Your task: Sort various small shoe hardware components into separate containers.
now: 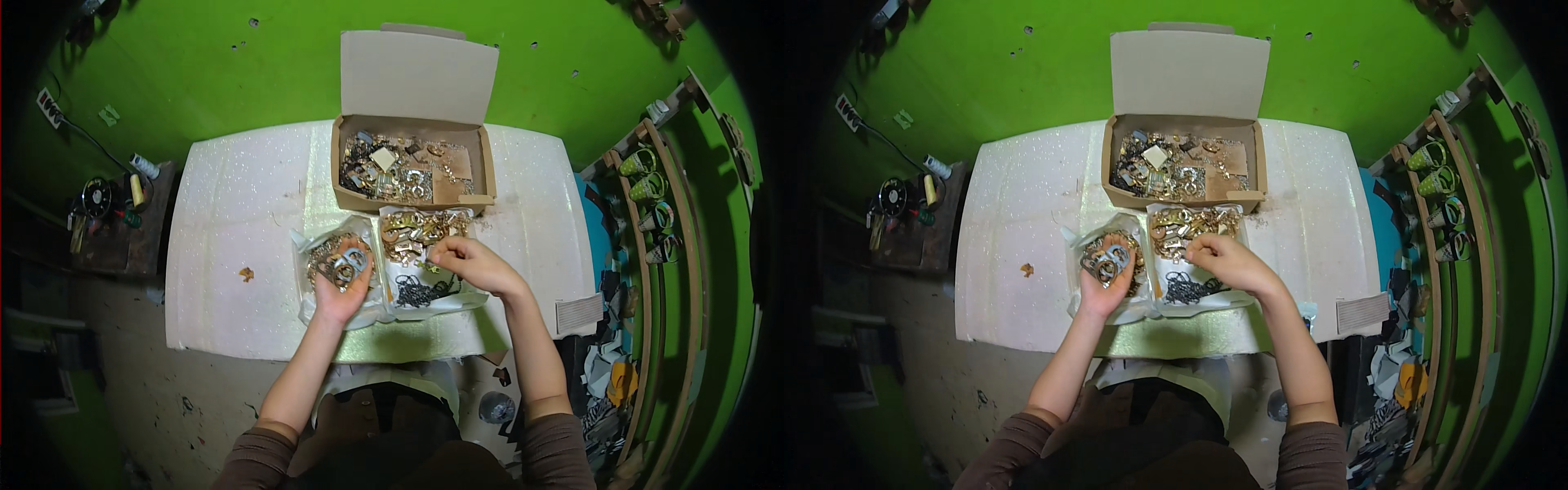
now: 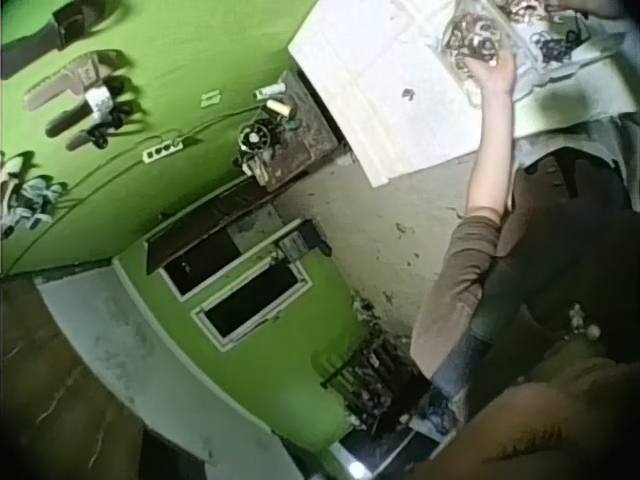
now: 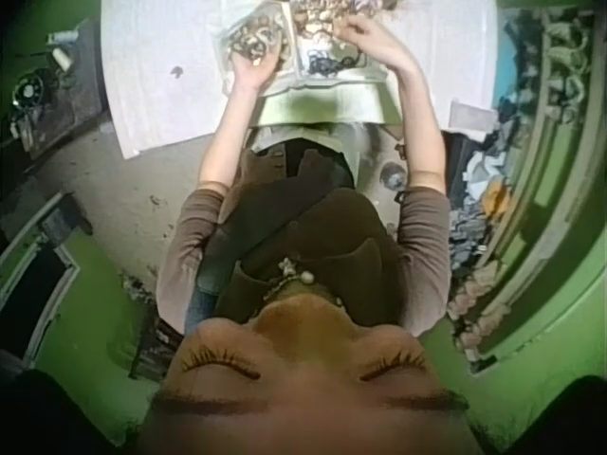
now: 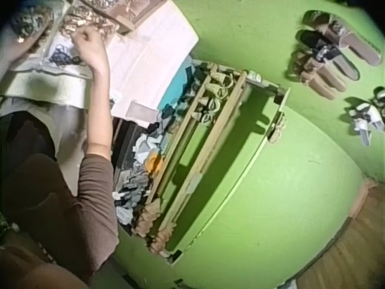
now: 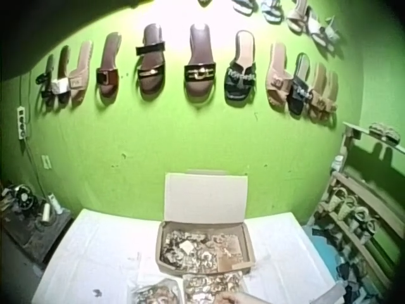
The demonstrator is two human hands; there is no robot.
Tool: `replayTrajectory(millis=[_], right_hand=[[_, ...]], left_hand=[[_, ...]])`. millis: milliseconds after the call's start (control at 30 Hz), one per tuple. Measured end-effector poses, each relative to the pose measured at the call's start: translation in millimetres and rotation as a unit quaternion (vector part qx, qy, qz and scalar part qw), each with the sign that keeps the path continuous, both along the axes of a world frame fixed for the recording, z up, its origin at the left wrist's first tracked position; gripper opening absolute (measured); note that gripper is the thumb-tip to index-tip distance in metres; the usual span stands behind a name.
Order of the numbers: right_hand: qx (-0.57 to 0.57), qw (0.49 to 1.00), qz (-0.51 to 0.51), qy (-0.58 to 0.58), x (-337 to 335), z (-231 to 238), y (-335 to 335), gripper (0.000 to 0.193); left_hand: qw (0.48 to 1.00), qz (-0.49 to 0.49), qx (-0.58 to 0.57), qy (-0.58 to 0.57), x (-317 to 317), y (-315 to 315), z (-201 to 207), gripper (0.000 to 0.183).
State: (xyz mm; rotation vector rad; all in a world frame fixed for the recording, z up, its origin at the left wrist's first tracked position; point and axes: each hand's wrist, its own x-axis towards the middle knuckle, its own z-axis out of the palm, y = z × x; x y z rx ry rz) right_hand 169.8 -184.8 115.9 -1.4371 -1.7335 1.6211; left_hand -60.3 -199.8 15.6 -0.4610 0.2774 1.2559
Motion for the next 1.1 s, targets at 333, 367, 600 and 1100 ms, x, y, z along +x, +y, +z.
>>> replayTrajectory(millis=[333,367,600,1100], right_hand=[[0.049,0.923,0.196,-0.328,27,-85,1,0.021],[0.049,0.912,0.223,-0.341,28,-84,0,0.025],[0.127,0.886,0.296,-0.335,25,-111,6,0.030],[0.145,0.933,0.298,-0.143,8,-94,2,0.025]], left_hand=[[0.998,0.041,-0.008,0.036,28,-8,-2,0.024],[0.998,0.048,-0.009,0.034,28,-11,-2,0.024],[0.991,0.114,-0.026,0.063,27,-20,-7,0.024],[0.986,0.153,-0.036,0.050,26,-36,-16,0.025]])
